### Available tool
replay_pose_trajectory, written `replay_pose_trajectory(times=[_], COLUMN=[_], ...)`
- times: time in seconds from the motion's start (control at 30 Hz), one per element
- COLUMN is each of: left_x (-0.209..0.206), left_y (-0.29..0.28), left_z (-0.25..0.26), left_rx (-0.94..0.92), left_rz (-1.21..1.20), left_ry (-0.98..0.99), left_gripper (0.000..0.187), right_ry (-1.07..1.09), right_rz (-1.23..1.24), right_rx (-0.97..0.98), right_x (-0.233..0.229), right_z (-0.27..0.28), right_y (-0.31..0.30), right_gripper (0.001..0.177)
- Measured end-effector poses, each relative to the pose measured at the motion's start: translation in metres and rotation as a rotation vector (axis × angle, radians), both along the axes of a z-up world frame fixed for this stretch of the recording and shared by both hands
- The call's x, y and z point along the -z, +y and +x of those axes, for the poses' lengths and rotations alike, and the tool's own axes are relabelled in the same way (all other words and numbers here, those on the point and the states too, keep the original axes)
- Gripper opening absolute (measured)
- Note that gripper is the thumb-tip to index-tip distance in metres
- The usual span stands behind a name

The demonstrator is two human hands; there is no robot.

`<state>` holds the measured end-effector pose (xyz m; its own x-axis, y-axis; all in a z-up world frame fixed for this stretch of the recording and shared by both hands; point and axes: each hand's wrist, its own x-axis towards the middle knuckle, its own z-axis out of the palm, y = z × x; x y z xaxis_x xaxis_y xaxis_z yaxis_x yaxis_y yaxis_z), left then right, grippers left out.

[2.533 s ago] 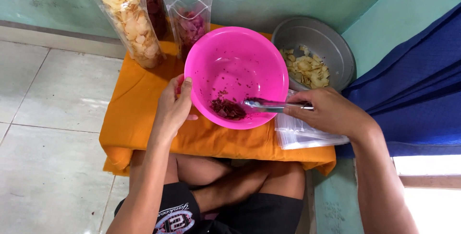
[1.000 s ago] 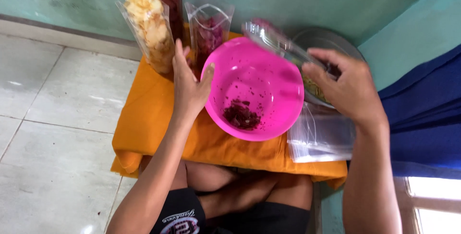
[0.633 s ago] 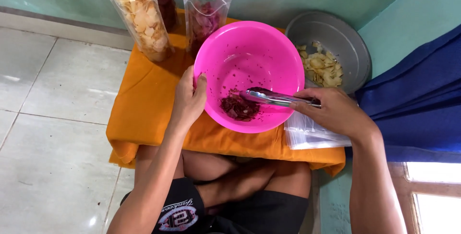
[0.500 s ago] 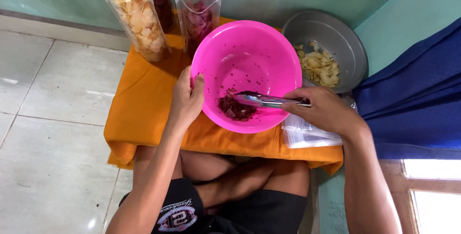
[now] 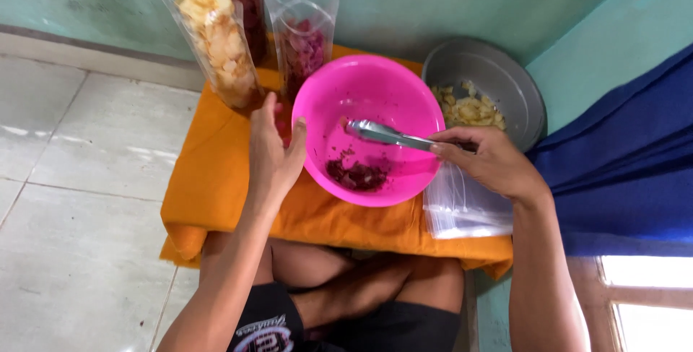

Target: Using tongs to manually fill plastic bags with chips from a bowl.

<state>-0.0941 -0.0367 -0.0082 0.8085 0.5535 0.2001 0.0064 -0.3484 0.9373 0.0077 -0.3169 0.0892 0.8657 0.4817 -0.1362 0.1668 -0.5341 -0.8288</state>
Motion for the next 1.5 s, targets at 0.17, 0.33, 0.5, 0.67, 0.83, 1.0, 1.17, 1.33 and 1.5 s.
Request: replay_pose_trajectory(times=[0.17,0.33,0.5,0.67,0.83,1.0,1.17,1.33,1.5], left_x=[-0.053,-0.088,-0.089,-0.084,-0.046,0.025,0.015,0.011,0.036], left_y=[0.014,0.042,0.05,0.049,0.022,0.006,-0.011,-0.022,-0.018], left_z=[0.021,0.069,0.09,0.084,0.033,0.006,-0.012,-0.015,-0.006], left_rx=[-0.087,0.134,0.071,0.072,-0.08,0.049,0.179,0.181,0.199], left_rz=[0.266,0.299,0.345,0.331,0.423,0.005,0.047,0.087,0.007], left_ry=[-0.61,-0.747,-0.685,-0.695,-0.651,0.015,-0.098,-0.184,-0.127], left_gripper=[0.04,0.041,0.057,0.055,0.032,0.069,0.023,0.04,0.045], right_ry=[-0.287,-0.436,-0.72,-0.703,-0.584,-0.134,-0.005,0.035,0.021], right_rz=[0.058,0.215,0.008,-0.021,-0.105,-0.519,-0.569,-0.696,-0.442], right_rx=[0.042,-0.039,-0.169,-0.139,-0.032,0.069,0.052,0.006,-0.139], right_x=[-0.025,-0.055,-0.065,-0.068,-0.064,-0.039,-0.03,-0.029,0.005], right_z=[0.025,0.033,0.035,0.029,0.012,-0.001,-0.01,-0.016,-0.003], right_y=[0.021,0.07,0.094,0.091,0.051,0.016,-0.012,-0.008,-0.015], right_gripper=[0.026,0.026,0.038,0.037,0.037,0.037,0.032,0.032,0.033])
